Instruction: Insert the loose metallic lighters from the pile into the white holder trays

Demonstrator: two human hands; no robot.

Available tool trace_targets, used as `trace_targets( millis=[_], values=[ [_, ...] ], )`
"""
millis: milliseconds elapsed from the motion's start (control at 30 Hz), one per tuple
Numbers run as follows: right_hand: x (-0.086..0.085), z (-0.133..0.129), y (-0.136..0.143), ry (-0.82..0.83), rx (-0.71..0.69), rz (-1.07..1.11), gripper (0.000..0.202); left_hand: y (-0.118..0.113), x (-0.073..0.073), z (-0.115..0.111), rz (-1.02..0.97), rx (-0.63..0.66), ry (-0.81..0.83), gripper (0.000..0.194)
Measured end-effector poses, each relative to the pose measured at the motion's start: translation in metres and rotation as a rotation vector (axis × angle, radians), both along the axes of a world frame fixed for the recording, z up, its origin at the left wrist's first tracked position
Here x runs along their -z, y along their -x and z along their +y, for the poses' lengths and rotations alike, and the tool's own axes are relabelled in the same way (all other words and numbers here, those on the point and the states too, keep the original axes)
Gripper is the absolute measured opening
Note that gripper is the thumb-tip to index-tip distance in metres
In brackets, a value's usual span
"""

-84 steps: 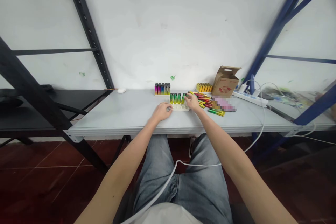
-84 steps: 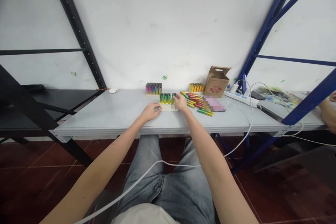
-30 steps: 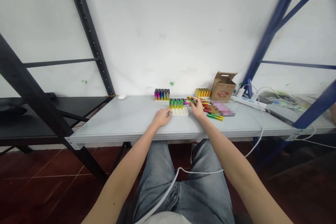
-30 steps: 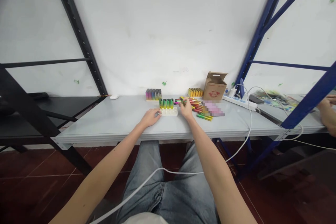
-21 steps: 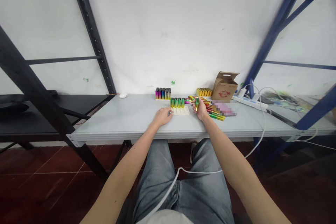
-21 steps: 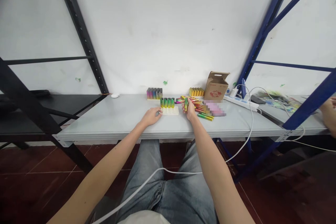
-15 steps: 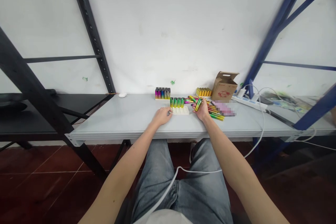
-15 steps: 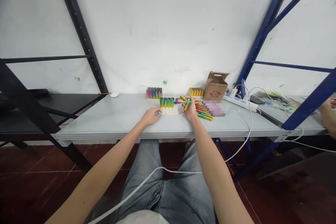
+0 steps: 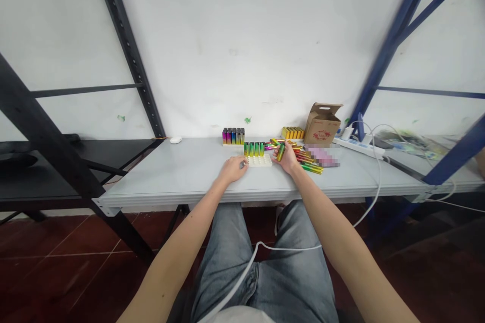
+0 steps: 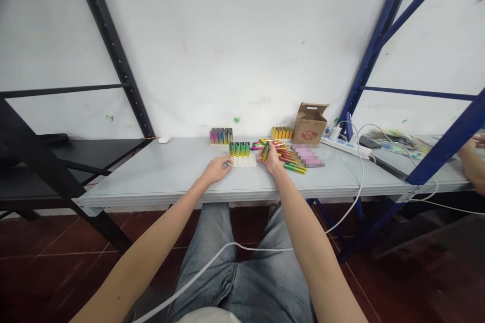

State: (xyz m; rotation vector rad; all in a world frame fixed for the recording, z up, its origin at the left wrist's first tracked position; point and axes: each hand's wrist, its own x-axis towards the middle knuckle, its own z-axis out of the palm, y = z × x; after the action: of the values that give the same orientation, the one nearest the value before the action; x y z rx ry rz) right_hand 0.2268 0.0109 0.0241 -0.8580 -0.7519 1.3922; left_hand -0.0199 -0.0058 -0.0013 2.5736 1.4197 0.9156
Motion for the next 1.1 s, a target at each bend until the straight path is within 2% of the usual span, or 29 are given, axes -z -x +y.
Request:
trace_targets(
  millis=[400,600,1100],
  values=[
    [0.004,-0.003,-0.004,-0.026,-0.066,-0.007,0.037,0.000,-0.002,-0.001,-0.005,-0.002,-0.001,0.020],
    [0.008,-0.007,-0.002,-0.084,-0.040,0.007,0.037,0.000,-0.002,-0.001,-0.007,0.009,-0.002,0.021],
    [0.012,-0.004,0.003,-0.053,-0.028,-0.012,0.029,0.001,-0.002,-0.001,-0.006,0.008,-0.005,0.021]
  ],
)
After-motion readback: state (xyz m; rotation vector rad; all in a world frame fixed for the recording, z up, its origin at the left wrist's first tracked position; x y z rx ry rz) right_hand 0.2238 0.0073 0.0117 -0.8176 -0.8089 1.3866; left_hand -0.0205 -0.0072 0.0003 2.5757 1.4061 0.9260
